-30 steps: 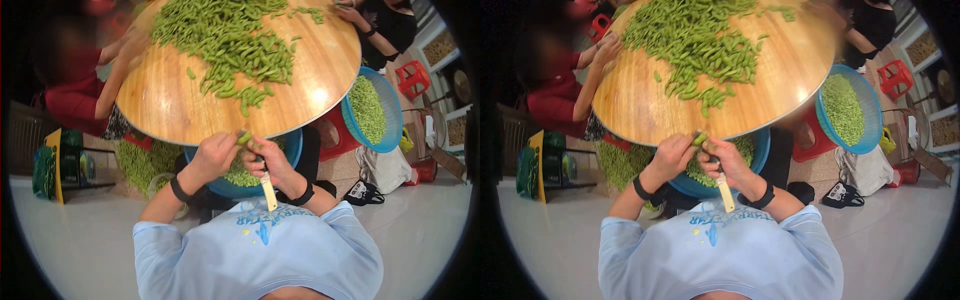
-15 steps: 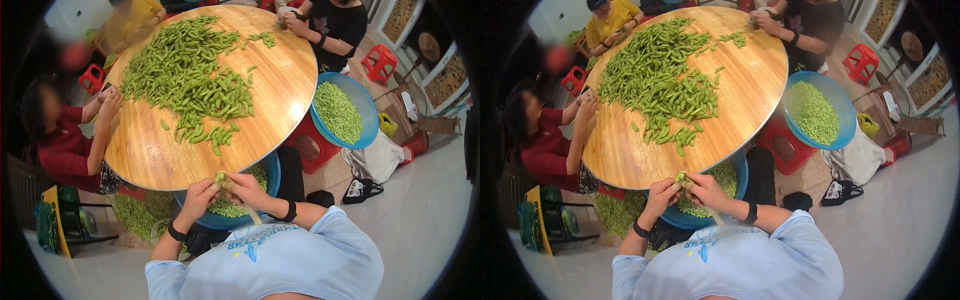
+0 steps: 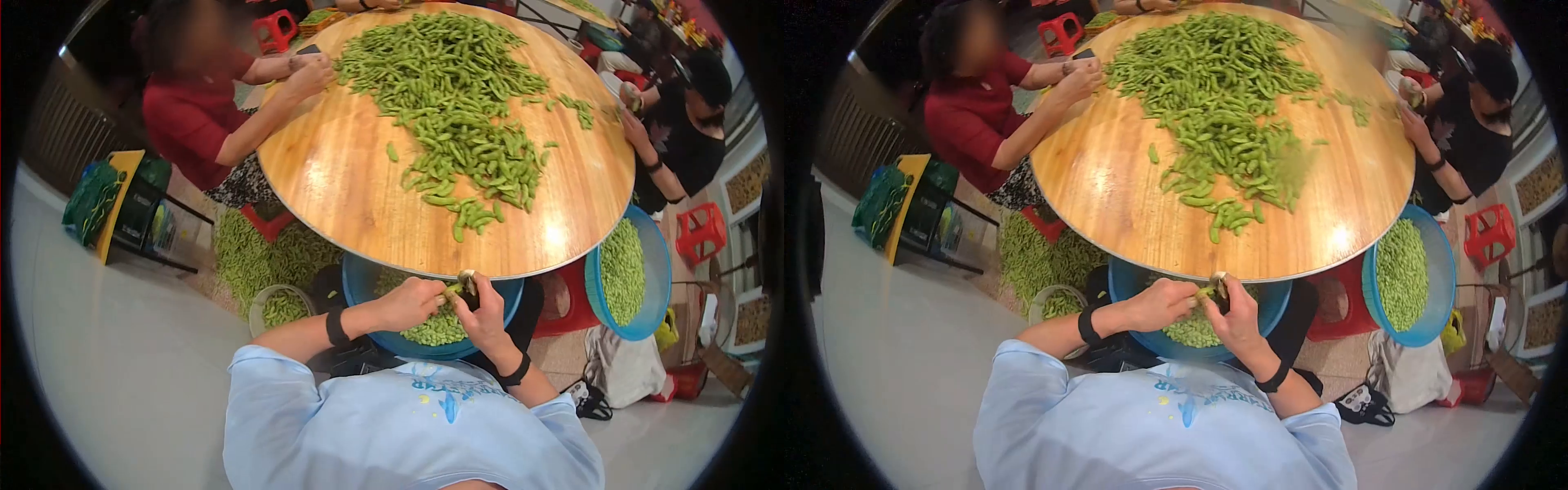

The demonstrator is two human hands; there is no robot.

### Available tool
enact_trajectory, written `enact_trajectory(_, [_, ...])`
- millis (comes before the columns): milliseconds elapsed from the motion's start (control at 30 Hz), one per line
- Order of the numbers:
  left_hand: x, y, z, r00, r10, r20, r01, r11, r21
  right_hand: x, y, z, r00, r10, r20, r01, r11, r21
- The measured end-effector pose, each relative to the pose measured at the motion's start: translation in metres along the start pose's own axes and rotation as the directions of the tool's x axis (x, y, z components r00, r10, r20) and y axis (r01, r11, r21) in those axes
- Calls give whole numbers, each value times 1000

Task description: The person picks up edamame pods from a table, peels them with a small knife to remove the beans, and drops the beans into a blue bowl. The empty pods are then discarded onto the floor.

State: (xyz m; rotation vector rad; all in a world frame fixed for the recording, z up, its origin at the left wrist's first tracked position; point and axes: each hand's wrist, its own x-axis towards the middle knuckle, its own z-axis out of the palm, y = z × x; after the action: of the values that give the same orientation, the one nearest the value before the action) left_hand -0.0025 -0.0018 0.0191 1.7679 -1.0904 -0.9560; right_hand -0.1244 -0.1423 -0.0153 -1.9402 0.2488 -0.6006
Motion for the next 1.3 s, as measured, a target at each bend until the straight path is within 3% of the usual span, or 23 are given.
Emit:
enact_trajectory(33, [1,-7,3,998,57,-23,-55,994,90,1,2,0,984,-175,21,176,975,-138])
enact_trajectory(67, [1,-11,5,992,117,-38,-109,978,181,2,2,1,983,-182,27,184,974,-135])
enact_trajectory(200, [0,-8,7,992,116,-56,-100,967,235,0,1,7,979,-195,60,203,950,-235])
enact_trajectory(333, [-2,-6,10,993,95,-68,-77,969,236,2,6,5,969,-208,135,239,927,-290])
enact_trajectory(400, [-5,-1,11,992,125,5,-123,971,203,1,7,3,971,-186,152,221,941,-257])
enact_trajectory(533, [-5,-11,7,991,111,-78,-90,967,239,5,7,4,973,-192,126,218,946,-240])
enact_trajectory(600, [-4,-6,1,999,-20,-38,20,1000,14,7,6,5,970,-222,102,241,939,-247])
enact_trajectory(667, [-3,-15,0,998,-12,-57,10,999,-40,9,-2,4,959,-283,0,269,910,-315])
enact_trajectory(733, [-4,-6,-5,971,-241,-4,231,936,-264,8,-7,3,967,-255,4,244,921,-302])
enact_trajectory(800, [-5,-8,-4,964,-267,4,250,898,-363,6,-8,4,978,-142,151,159,982,-105])
enact_trajectory(833, [-5,-9,-4,957,-289,9,261,850,-457,8,-10,9,981,-163,105,174,979,-110])
enact_trajectory(967, [-4,-15,2,949,-314,17,278,810,-517,6,-8,10,983,-148,113,161,979,-122])
enact_trajectory(1067, [-3,-17,3,951,-308,-4,257,800,-543,7,-9,7,971,-131,201,174,962,-212])
enact_trajectory(1200, [-8,-30,7,934,-357,34,283,674,-683,6,-6,11,952,-171,254,235,939,-251])
enact_trajectory(1300, [-17,-34,7,900,-416,129,329,455,-828,2,-12,13,919,-216,329,324,890,-321])
